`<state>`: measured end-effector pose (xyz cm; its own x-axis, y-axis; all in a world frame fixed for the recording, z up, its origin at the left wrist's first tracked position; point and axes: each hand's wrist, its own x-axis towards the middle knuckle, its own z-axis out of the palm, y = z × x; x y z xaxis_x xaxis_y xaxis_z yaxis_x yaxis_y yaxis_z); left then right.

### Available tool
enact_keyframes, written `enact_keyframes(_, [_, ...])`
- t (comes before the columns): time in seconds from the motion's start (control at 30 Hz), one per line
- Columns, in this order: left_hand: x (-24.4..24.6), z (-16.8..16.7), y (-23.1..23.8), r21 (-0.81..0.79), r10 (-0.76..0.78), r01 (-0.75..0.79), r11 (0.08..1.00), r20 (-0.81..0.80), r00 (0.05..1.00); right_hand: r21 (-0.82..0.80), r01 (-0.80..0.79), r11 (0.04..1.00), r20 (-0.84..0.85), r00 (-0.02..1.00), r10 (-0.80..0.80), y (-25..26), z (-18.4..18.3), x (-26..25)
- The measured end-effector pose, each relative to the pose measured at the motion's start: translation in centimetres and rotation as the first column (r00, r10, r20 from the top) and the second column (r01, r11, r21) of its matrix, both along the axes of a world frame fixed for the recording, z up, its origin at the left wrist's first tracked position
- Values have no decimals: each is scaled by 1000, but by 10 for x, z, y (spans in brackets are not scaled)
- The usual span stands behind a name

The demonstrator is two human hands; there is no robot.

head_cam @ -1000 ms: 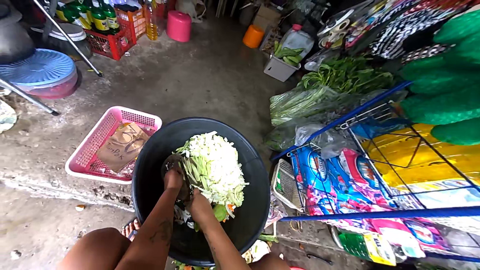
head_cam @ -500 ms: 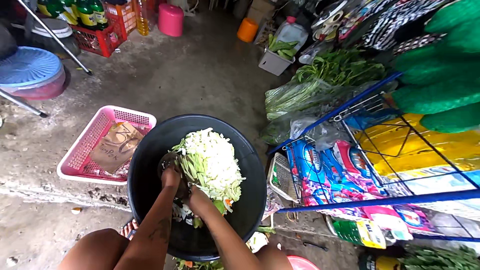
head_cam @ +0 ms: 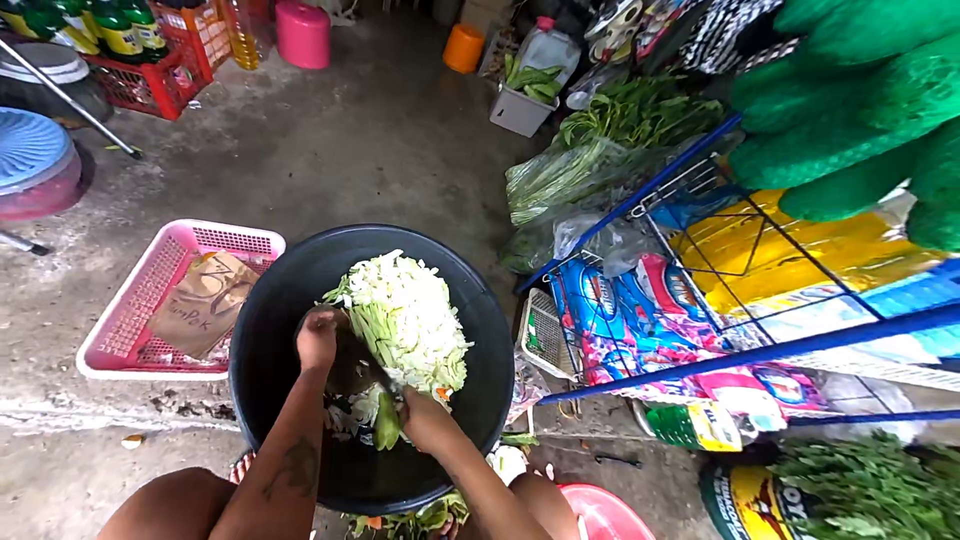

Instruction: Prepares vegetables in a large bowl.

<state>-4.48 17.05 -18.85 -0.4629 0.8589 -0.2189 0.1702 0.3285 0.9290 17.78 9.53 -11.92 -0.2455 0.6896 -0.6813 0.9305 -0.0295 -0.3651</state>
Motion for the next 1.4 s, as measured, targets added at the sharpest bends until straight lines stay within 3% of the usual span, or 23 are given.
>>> enact_keyframes(0.07, [-4,12,-12,-94,-62,50,994,-126,990,8,-98,995,-9,995,99,14,-9,-14])
enact_keyframes(0.13, [1,22,-24,-252,-278,236,938,-146,949,50,-137,989,3,991,137,34,-16,-16])
enact_keyframes(0.27, [40,32,-51,-493,-659,559,666,-38,751,149,-113,982,98,990,99,68,-15,20])
enact_keyframes(0.37, [83,35,-70,-696,-836,555,454,-117,536,188,-34,982,187,982,-2,86,-8,50])
enact_keyframes(0.43, [108,31,-81,-772,-856,483,412,-147,495,199,6,980,219,974,-51,91,3,56])
enact_keyframes(0.57, [141,14,-95,-800,-827,383,463,-233,512,158,26,987,165,985,-53,83,31,50])
enact_keyframes(0.73, [146,-2,-101,-810,-856,399,430,-224,466,4,-214,977,87,973,212,57,26,45])
enact_keyframes(0.8, [133,19,-101,-806,-878,461,371,-143,457,-26,-225,974,96,969,226,57,19,56])
enact_keyframes(0.83, [127,55,-105,-801,-869,491,344,-72,490,-3,-186,983,105,977,186,59,16,65])
enact_keyframes(0.9, [119,154,-118,-750,-728,536,388,107,677,67,-68,995,114,992,60,64,17,78])
enact_keyframes(0.93, [111,175,-123,-695,-603,541,473,193,774,92,-29,995,109,994,19,66,20,77])
enact_keyframes(0.97, [99,163,-124,-624,-486,537,568,272,830,109,-12,994,89,996,3,66,22,71])
enact_keyframes(1.03, [65,80,-109,-469,-321,509,722,425,846,123,-40,992,13,999,39,65,17,47])
enact_keyframes(1.07, [52,54,-99,-428,-222,449,785,482,847,118,-77,990,-29,996,80,64,8,31])
enact_keyframes(1.17, [29,53,-73,-419,1,187,888,410,912,55,-161,985,-129,977,167,70,-23,-12])
enact_keyframes(1.23, [17,57,-59,-407,24,128,904,347,938,33,-124,992,-186,974,128,79,-44,-19])
enact_keyframes(1.3, [9,49,-46,-396,-7,125,910,286,958,67,21,998,-202,979,-7,83,-51,-11])
enact_keyframes(1.4, [1,21,-26,-395,-160,153,906,17,987,136,145,980,-97,986,-133,76,-37,-4])
